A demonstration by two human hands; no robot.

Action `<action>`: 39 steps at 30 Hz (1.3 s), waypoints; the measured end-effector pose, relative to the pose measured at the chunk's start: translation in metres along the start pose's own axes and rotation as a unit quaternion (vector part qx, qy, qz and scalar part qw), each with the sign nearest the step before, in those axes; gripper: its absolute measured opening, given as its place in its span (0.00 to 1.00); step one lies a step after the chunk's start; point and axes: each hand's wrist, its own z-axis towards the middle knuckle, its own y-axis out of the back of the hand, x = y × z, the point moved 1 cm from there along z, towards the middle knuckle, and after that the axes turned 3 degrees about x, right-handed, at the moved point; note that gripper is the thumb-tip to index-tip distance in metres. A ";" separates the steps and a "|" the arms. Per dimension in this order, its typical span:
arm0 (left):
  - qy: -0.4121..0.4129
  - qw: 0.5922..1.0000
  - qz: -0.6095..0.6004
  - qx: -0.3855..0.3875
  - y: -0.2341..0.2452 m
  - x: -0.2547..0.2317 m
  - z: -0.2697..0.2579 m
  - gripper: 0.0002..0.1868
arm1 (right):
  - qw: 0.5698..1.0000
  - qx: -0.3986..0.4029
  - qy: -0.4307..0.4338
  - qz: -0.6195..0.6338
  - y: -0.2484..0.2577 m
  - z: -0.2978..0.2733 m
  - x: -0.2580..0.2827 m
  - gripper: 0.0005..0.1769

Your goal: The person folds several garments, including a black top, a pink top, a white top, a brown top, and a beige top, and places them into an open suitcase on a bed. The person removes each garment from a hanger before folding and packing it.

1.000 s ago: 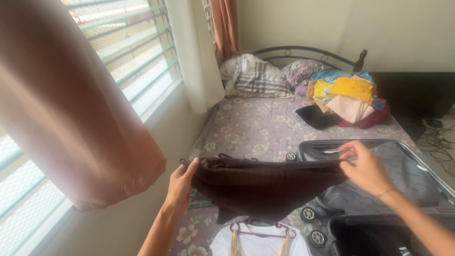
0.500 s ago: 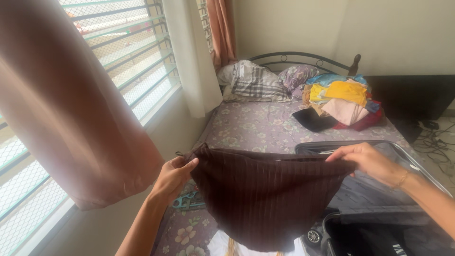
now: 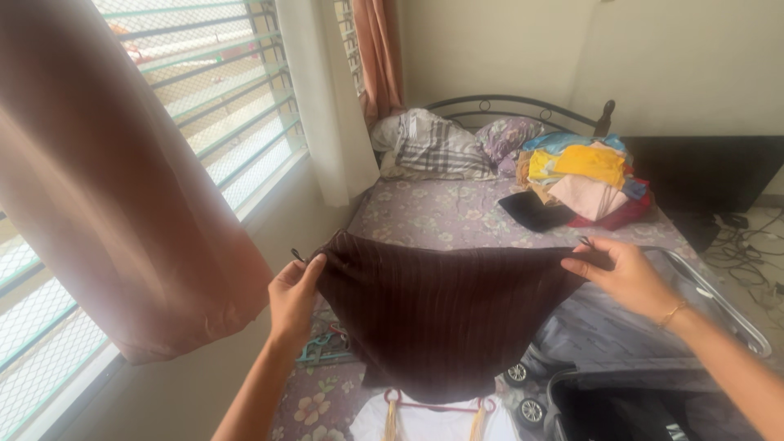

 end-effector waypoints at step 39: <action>-0.260 0.926 -0.114 0.250 -0.239 -0.106 -0.081 0.18 | 0.837 -0.256 0.312 0.369 -0.052 -0.011 0.251 0.07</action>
